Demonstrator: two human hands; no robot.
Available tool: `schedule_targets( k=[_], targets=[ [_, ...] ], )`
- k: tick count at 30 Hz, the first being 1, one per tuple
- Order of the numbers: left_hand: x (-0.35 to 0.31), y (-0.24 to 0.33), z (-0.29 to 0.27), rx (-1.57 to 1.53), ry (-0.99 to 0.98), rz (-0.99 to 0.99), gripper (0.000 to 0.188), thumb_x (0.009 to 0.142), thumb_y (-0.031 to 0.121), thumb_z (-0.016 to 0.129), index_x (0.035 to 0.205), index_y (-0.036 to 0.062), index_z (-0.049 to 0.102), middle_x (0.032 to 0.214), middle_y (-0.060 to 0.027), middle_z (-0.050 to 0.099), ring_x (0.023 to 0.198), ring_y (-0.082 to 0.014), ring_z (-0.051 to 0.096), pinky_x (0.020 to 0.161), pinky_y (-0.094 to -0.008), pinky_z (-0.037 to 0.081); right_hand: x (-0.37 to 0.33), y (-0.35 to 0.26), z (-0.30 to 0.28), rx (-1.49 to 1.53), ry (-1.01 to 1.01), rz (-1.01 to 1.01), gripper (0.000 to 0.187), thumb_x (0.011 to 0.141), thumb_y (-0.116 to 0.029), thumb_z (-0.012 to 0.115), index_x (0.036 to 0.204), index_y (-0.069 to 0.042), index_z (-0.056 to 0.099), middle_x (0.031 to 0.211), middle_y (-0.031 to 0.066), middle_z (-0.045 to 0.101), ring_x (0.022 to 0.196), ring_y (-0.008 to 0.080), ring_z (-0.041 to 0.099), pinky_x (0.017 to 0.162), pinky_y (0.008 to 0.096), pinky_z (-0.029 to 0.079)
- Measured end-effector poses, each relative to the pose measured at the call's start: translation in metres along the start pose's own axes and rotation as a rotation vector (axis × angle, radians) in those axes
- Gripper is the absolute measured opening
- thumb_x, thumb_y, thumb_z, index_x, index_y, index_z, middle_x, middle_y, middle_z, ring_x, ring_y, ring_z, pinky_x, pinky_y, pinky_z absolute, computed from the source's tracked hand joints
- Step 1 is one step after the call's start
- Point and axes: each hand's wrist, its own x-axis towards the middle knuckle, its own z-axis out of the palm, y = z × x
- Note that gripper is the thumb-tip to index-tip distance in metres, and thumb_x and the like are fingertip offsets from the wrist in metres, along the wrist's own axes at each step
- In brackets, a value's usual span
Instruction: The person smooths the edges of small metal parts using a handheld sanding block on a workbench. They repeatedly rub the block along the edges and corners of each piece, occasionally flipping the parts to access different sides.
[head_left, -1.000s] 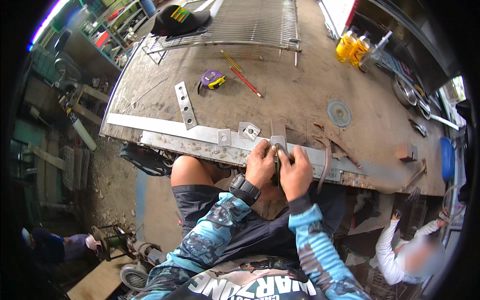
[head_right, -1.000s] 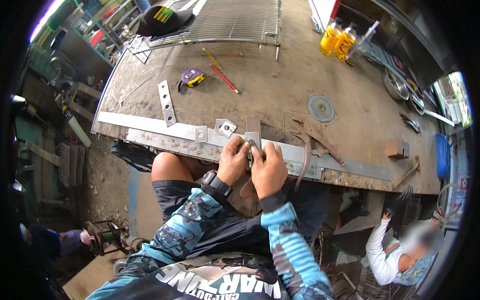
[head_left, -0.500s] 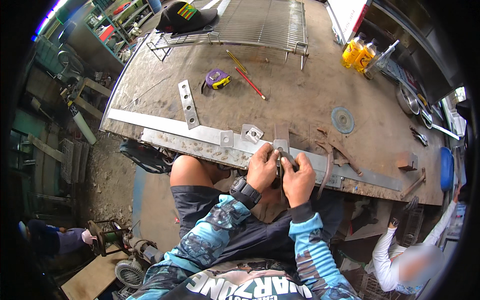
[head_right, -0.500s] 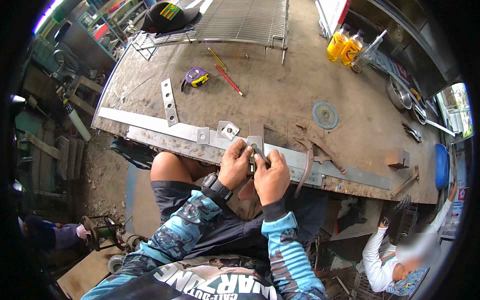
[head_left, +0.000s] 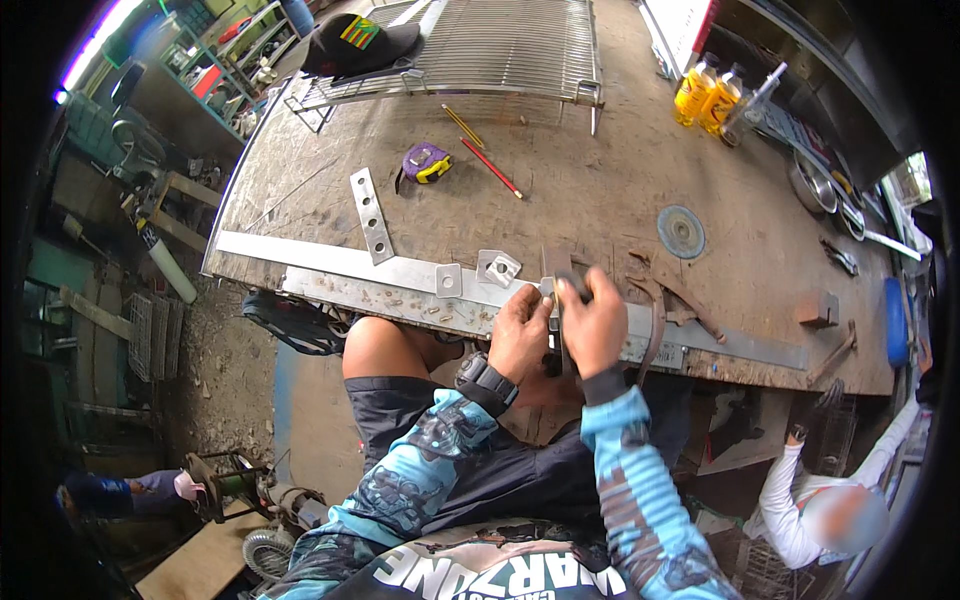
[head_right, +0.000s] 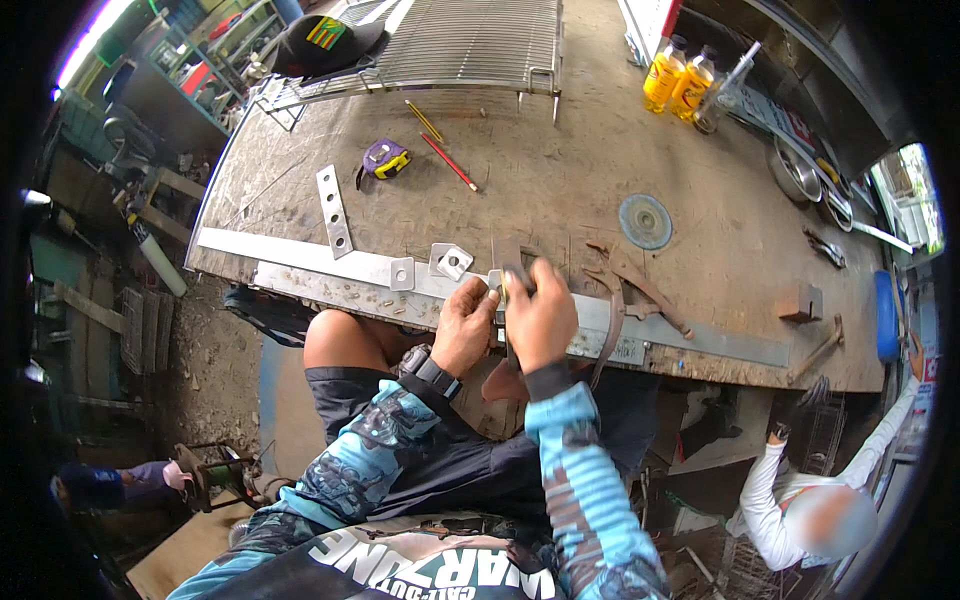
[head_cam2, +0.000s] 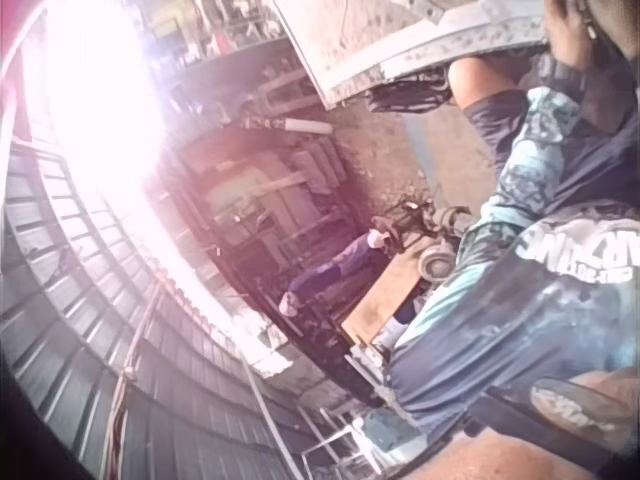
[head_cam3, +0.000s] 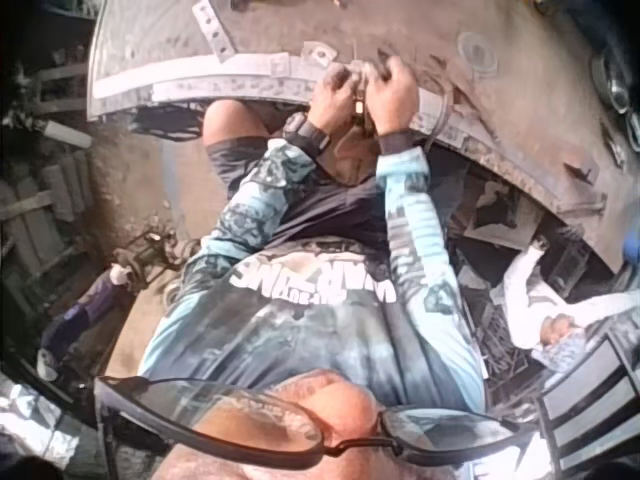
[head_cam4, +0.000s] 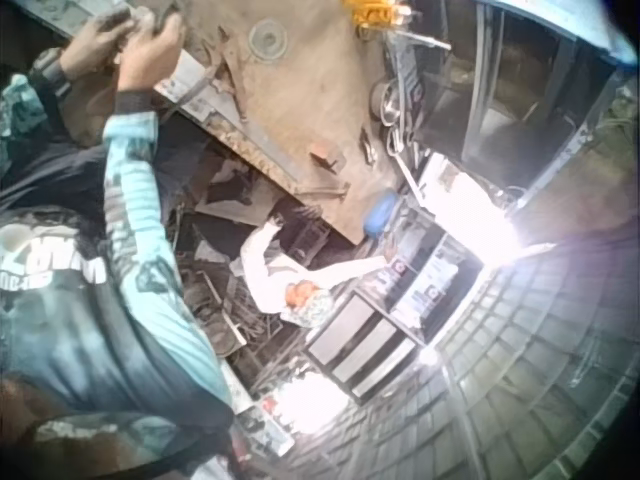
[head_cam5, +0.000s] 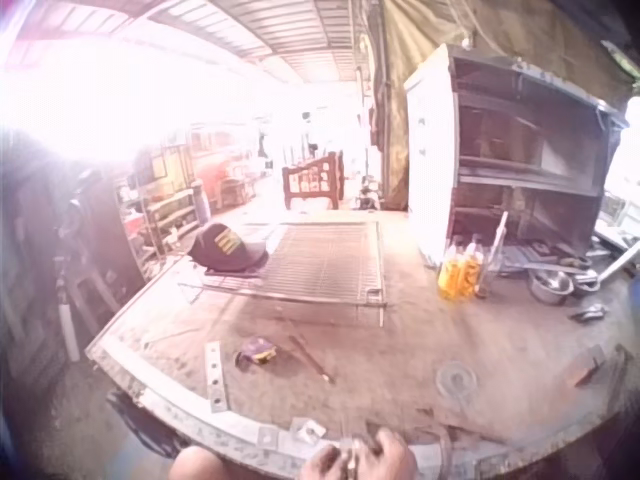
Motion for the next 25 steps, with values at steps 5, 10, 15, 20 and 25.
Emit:
schedule_targets(
  k=[5, 10, 15, 20, 25],
  targets=[
    [0.001, -0.002, -0.001, 0.03, 0.031, 0.076, 0.02, 0.105, 0.015, 0.06, 0.089, 0.0044, 0.057, 0.069, 0.0006, 0.052, 0.051, -0.0077, 0.048, 0.044, -0.0277, 0.039, 0.0, -0.003, 0.003, 0.016, -0.024, 0.096, 0.038, 0.087, -0.026, 0.078, 0.083, 0.0, 0.051, 0.075, 0.0225, 0.059, 0.073, 0.0477, 0.057, 0.064, 0.0497, 0.045],
    [0.0, -0.001, 0.001, 0.09, 0.023, 0.111, 0.02, 0.105, 0.016, 0.06, 0.089, 0.0047, 0.057, 0.069, 0.0012, 0.053, 0.048, -0.0078, 0.048, 0.044, -0.0274, 0.039, -0.028, -0.001, -0.02, 0.069, -0.03, 0.096, 0.038, 0.085, -0.023, 0.08, 0.081, 0.0, 0.051, 0.071, 0.0205, 0.055, 0.069, 0.0445, 0.056, 0.062, 0.0492, 0.045],
    [0.008, -0.013, -0.005, 0.012, -0.025, -0.023, 0.018, 0.105, 0.016, 0.059, 0.091, 0.0054, 0.057, 0.069, 0.0014, 0.055, 0.046, -0.0079, 0.05, 0.04, -0.026, 0.038, 0.017, -0.001, 0.005, 0.021, -0.06, 0.175, 0.037, 0.087, -0.03, 0.078, 0.087, -0.001, 0.055, 0.08, 0.024, 0.064, 0.083, 0.0502, 0.062, 0.067, 0.0523, 0.048],
    [0.005, -0.006, -0.003, 0.036, 0.014, 0.009, 0.019, 0.105, 0.016, 0.058, 0.089, 0.0059, 0.056, 0.065, 0.0014, 0.054, 0.044, -0.0089, 0.051, 0.039, -0.0264, 0.037, -0.035, -0.002, -0.025, 0.15, -0.094, 0.258, 0.038, 0.085, -0.024, 0.08, 0.082, 0.0, 0.05, 0.068, 0.0195, 0.054, 0.066, 0.0427, 0.055, 0.062, 0.0484, 0.045],
    [0.0, 0.005, -0.005, 0.008, -0.031, -0.057, 0.019, 0.106, 0.017, 0.059, 0.089, 0.0069, 0.055, 0.065, 0.0004, 0.054, 0.047, -0.0097, 0.053, 0.041, -0.0257, 0.039, 0.021, -0.002, 0.004, 0.013, -0.087, 0.212, 0.038, 0.084, -0.029, 0.08, 0.086, 0.001, 0.057, 0.083, 0.025, 0.065, 0.084, 0.0445, 0.067, 0.068, 0.0508, 0.049]
  ],
)
